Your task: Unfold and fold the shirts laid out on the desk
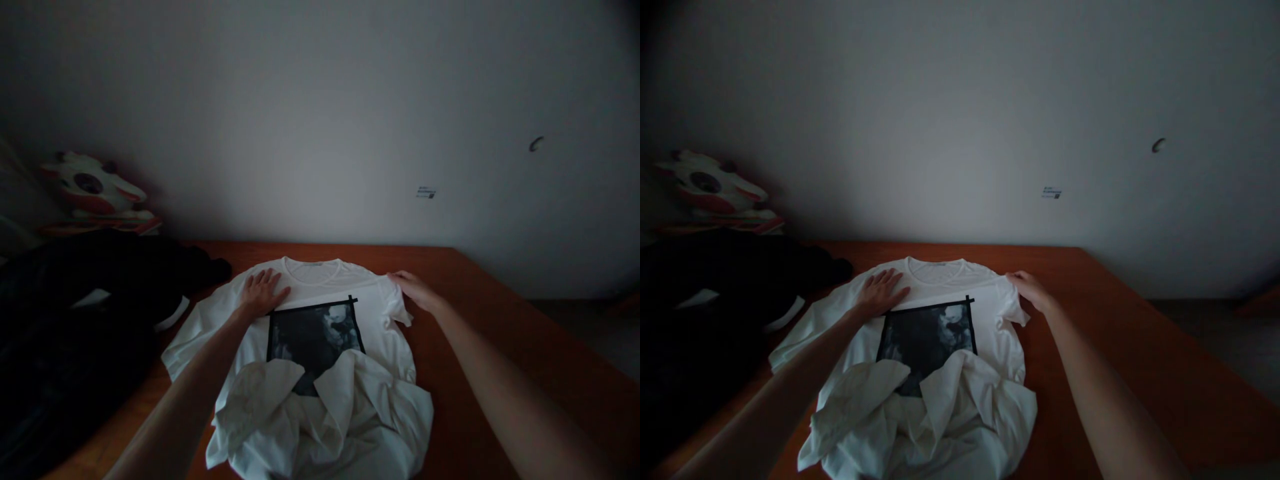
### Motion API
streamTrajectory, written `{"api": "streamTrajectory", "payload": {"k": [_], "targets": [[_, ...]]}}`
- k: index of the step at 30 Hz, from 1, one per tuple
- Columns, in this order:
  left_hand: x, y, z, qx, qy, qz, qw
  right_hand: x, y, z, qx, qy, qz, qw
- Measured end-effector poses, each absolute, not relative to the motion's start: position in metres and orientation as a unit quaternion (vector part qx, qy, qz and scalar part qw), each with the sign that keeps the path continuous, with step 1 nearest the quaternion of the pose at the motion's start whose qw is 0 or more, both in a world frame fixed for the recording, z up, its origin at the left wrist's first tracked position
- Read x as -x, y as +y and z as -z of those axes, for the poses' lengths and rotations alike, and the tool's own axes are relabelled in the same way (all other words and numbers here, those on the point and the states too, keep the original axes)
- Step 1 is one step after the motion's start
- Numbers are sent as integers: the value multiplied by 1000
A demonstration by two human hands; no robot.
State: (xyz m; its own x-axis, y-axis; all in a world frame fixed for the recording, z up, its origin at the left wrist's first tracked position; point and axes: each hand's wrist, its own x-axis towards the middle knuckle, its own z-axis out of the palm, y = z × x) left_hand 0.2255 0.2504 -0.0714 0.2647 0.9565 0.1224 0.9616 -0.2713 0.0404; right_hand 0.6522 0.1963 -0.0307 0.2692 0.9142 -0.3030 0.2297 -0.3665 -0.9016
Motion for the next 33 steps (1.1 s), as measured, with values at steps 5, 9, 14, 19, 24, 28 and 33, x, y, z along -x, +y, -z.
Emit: {"api": "streamTrajectory", "payload": {"k": [5,9,14,19,24,28,33], "targets": [[-225,253,74,793,-606,55,23,-655,184,20,698,-413,-516,276],[-224,254,75,793,-605,63,29,-666,174,7,690,-384,-601,123],[-223,253,75,795,-603,64,29,-680,167,-1,681,-421,-588,116],[-224,252,75,796,-601,65,33,-688,164,2,657,-436,-588,180],[-224,251,73,792,-607,57,20,-703,170,9,690,-470,-521,179],[-224,252,72,794,-605,59,21,-717,179,9,780,-510,-355,76],[-223,255,76,794,-606,56,20,-706,198,12,794,-546,-250,91]]}}
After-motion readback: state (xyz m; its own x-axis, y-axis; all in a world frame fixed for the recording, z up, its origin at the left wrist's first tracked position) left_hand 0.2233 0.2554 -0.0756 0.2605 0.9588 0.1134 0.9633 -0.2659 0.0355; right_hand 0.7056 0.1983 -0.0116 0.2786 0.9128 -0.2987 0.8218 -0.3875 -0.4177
